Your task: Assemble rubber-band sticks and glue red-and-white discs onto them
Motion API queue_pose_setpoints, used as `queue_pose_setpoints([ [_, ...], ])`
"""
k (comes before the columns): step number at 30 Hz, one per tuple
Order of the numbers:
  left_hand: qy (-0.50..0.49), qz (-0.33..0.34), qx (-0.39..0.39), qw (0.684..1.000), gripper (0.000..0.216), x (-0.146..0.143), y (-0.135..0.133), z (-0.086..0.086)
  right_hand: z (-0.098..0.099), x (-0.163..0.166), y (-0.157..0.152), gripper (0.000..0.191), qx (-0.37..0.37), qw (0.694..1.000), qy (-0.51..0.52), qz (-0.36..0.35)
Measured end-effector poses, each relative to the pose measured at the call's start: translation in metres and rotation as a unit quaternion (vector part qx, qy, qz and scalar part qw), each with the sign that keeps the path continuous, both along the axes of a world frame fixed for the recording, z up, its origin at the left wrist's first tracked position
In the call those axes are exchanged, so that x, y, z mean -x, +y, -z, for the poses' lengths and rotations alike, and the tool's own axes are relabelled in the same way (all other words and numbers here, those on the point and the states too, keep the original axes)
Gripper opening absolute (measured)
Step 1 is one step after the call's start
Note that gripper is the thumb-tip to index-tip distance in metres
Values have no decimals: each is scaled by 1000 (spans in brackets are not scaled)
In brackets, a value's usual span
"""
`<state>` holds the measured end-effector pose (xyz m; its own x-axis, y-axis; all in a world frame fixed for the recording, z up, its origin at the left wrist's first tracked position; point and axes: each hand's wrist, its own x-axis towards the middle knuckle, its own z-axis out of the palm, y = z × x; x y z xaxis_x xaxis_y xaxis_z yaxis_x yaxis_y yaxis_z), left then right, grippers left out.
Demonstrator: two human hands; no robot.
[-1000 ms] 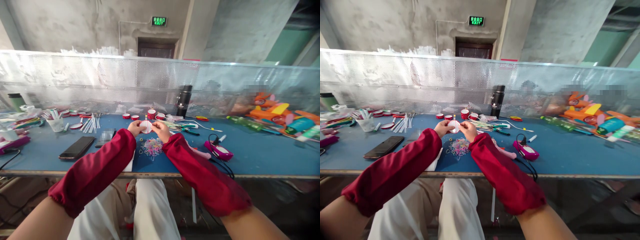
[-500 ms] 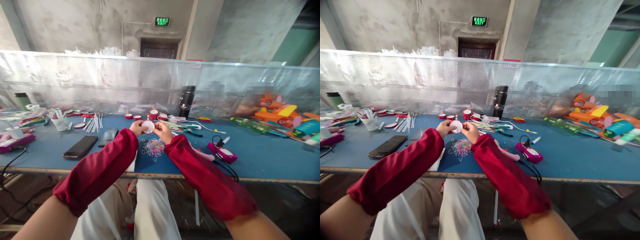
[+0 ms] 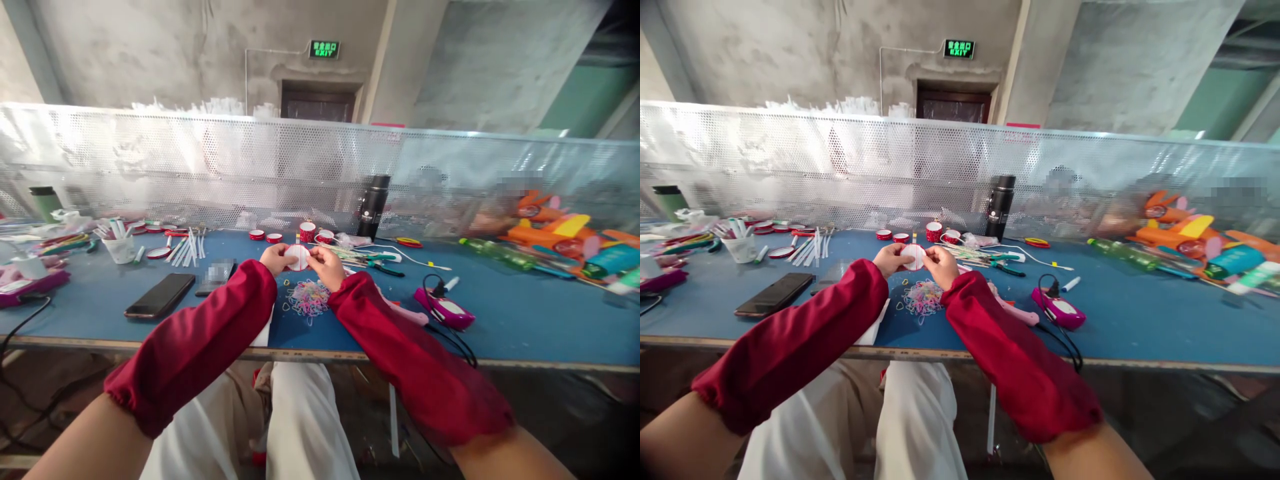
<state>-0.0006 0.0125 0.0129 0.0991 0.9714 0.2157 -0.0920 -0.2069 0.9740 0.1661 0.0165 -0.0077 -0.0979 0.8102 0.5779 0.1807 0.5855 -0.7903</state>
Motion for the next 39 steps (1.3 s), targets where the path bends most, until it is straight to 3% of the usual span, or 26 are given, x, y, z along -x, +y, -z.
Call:
queue_pose_setpoints([
  [4, 20, -1, -27, 999, 22, -1, 2, 3, 2, 0, 2, 13, -9, 1000, -9, 21],
  [10, 0, 10, -78, 997, 43, 0, 4, 5, -1, 0, -2, 13, -8, 999, -9, 36],
  [14, -12, 21, -60, 998, 43, 0, 1, 3, -4, 1, -4, 14, -3, 999, -4, 36],
  [22, -94, 103, -3, 990, 46, -1, -1, 1, -3, -1, -1, 14, 4, 999, 10, 36],
  [31, -94, 80, 48, 991, 27, 3, -8, -9, -4, 0, -2, 15, 9, 999, 12, 31],
  [39, -83, 73, 51, 993, 27, 4, -6, -9, -4, 0, -1, 16, 2, 999, 5, 33],
])
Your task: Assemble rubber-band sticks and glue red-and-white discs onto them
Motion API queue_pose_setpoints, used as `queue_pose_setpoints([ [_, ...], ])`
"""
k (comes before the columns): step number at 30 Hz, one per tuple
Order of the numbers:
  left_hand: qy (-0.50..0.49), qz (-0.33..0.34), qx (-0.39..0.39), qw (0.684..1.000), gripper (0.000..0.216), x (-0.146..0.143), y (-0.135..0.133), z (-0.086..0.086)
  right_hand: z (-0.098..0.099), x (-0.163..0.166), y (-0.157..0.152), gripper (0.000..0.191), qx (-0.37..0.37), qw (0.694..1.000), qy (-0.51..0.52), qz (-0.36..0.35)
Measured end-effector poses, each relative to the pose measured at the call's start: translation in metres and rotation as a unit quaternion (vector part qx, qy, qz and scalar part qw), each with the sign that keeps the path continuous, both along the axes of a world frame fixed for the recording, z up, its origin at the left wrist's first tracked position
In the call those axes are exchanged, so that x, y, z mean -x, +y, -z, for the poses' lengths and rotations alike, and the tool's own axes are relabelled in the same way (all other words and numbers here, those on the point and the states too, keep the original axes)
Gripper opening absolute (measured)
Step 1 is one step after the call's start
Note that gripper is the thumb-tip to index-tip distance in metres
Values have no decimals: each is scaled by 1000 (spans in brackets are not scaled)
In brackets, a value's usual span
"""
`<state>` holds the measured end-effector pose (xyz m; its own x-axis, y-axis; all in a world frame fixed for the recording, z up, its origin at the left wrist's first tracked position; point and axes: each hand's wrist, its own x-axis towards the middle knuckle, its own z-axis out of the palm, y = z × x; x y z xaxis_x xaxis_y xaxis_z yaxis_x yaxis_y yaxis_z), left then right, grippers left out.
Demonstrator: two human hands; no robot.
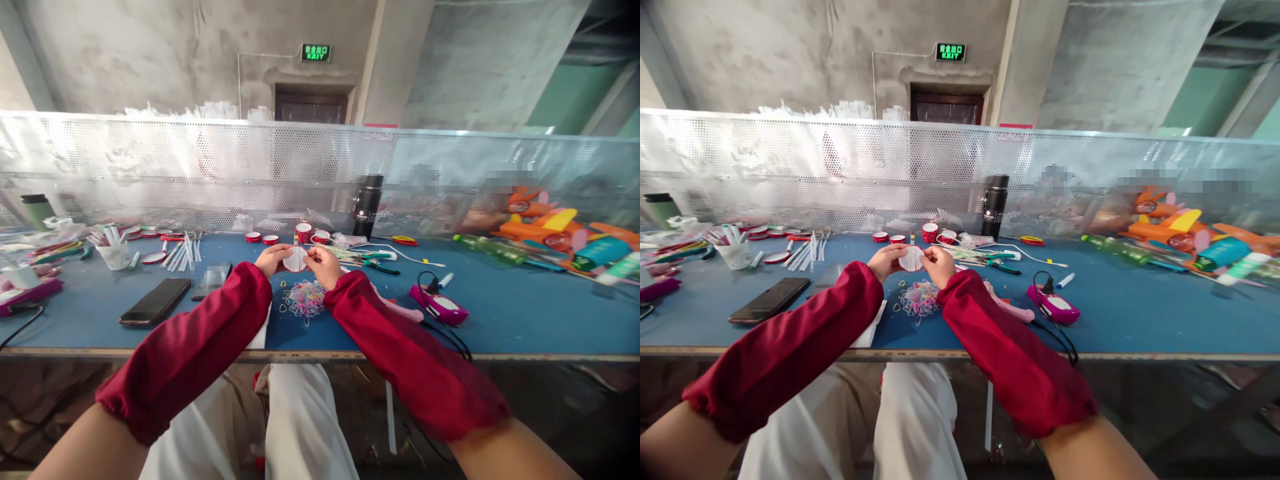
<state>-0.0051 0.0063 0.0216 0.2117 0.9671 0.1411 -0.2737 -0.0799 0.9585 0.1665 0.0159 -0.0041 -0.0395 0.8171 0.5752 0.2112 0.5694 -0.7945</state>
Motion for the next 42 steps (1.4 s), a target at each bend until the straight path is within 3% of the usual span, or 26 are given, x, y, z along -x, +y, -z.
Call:
queue_pose_setpoints([
  [11, 3, 11, 13, 1000, 30, 3, 9, 6, 2, 0, 1, 15, 2, 1000, -18, 19],
  [24, 11, -10, 59, 998, 21, 5, 11, 6, 1, 1, -3, 16, 5, 1000, 1, -8],
  [42, 1, 18, 20, 1000, 26, 4, 0, 0, 1, 2, -3, 13, -6, 1000, -15, 6],
])
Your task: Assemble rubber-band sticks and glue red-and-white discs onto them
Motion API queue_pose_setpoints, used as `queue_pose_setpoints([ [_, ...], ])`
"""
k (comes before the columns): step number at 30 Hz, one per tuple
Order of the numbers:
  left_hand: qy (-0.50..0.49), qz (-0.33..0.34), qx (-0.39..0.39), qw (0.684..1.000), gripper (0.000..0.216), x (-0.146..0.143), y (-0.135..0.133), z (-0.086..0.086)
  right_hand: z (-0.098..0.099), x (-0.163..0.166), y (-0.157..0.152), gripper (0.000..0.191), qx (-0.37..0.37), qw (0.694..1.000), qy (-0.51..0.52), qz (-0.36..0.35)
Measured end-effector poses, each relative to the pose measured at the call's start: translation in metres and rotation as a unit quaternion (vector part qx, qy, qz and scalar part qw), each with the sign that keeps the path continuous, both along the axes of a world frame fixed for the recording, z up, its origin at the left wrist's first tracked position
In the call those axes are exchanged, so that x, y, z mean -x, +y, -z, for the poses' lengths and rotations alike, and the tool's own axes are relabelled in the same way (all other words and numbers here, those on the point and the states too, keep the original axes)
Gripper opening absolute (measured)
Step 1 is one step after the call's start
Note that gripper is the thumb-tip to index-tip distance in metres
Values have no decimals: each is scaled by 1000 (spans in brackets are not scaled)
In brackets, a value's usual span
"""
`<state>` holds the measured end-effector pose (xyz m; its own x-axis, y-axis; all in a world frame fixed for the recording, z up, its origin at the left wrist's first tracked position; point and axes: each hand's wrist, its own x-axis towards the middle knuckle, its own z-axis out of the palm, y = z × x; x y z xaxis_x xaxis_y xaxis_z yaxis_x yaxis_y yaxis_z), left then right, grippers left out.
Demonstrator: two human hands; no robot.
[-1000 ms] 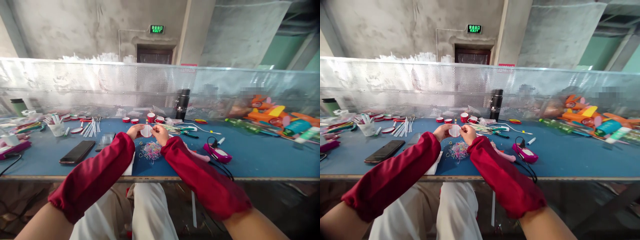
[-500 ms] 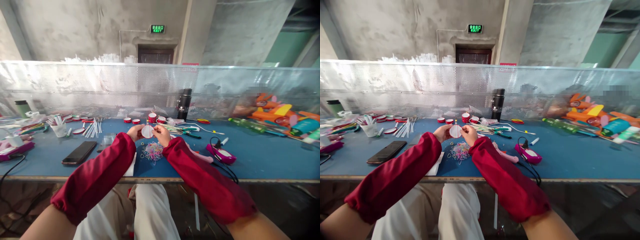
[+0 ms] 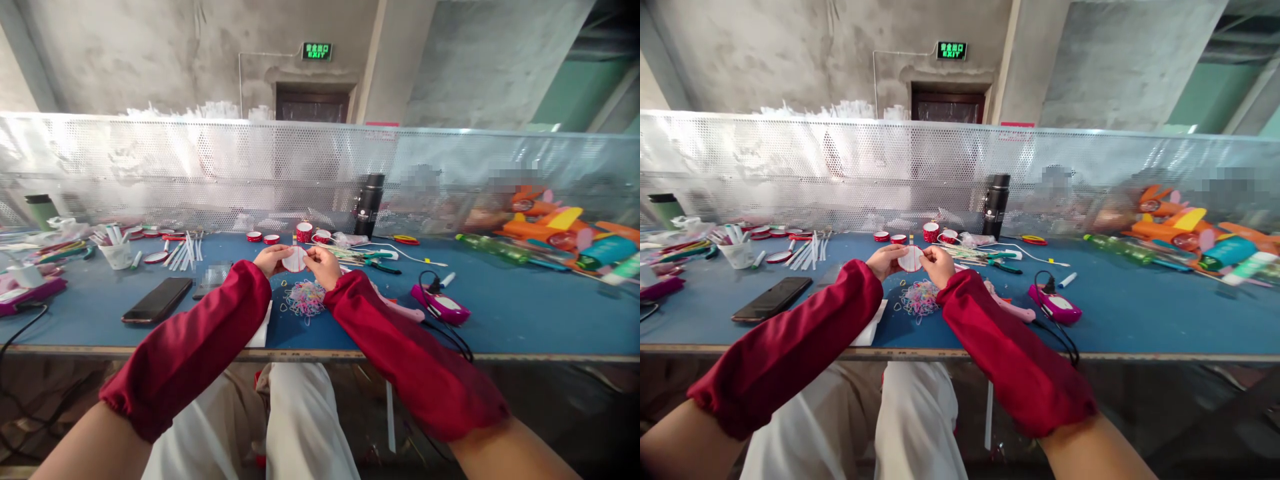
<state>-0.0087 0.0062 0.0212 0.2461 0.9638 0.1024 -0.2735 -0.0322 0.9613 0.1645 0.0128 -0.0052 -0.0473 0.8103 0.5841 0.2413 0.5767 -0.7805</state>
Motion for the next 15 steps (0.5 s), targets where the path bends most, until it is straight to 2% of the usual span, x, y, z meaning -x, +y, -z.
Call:
queue_pose_setpoints([
  [8, 27, -38, -61, 997, 36, -7, 7, 7, -1, 1, -2, 12, -9, 1000, -11, 9],
  [15, 34, -66, -74, 994, 31, -8, 14, 13, 0, 3, -4, 12, -8, 1000, -3, 14],
])
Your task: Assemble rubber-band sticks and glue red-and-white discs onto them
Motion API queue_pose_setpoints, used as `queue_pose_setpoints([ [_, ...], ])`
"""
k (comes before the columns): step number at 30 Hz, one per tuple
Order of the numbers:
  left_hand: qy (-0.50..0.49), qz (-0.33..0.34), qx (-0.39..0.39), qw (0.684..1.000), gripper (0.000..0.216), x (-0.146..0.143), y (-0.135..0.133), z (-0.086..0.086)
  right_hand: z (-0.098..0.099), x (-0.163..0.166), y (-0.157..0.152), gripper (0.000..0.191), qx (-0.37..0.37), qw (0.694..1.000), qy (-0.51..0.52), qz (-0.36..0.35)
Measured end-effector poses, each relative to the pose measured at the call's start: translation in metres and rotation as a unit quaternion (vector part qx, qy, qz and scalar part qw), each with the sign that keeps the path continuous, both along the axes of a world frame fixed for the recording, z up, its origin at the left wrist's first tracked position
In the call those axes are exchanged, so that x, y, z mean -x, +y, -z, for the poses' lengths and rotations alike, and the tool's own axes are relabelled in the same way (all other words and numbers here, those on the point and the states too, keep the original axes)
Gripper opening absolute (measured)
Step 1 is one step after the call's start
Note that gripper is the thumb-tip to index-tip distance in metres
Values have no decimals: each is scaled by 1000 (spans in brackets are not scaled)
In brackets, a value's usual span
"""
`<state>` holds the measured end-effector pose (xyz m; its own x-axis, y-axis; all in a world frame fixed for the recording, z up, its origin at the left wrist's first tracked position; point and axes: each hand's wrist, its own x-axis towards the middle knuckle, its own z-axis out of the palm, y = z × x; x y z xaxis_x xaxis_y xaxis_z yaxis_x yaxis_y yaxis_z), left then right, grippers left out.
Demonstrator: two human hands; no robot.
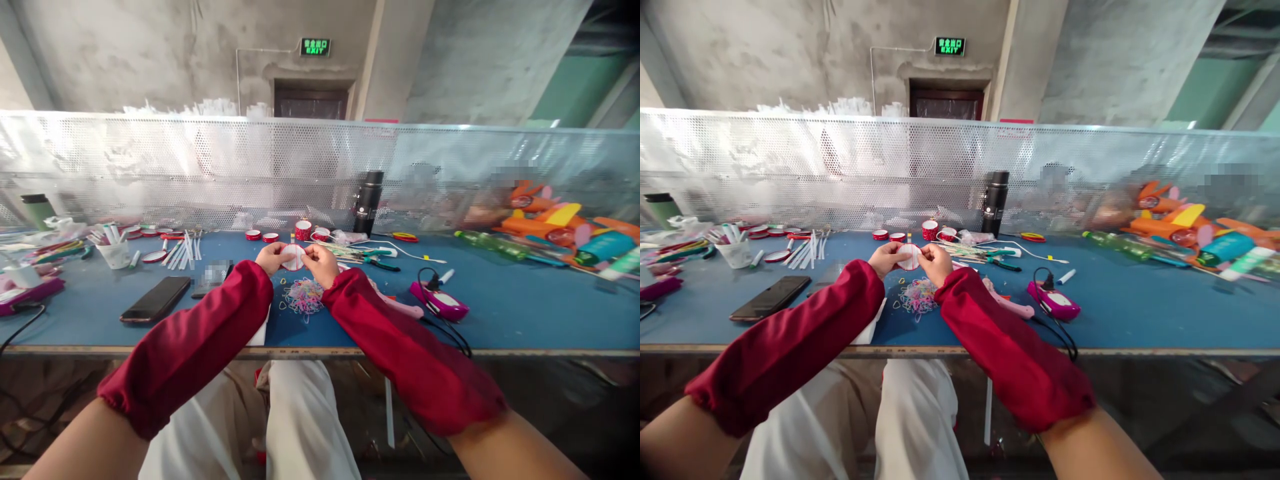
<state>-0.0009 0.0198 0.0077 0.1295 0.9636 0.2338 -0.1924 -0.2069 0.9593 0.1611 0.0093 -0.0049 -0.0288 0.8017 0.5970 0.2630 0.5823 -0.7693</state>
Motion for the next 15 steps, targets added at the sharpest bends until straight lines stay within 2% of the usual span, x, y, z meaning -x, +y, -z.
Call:
queue_pose_setpoints([
  [9, 29, -35, -26, 999, 25, 0, 0, 2, 0, 1, -2, 11, -2, 1000, -8, 3],
  [15, 21, -29, -13, 999, 29, 4, 0, 1, -5, 1, -6, 19, 29, 999, 13, -35],
])
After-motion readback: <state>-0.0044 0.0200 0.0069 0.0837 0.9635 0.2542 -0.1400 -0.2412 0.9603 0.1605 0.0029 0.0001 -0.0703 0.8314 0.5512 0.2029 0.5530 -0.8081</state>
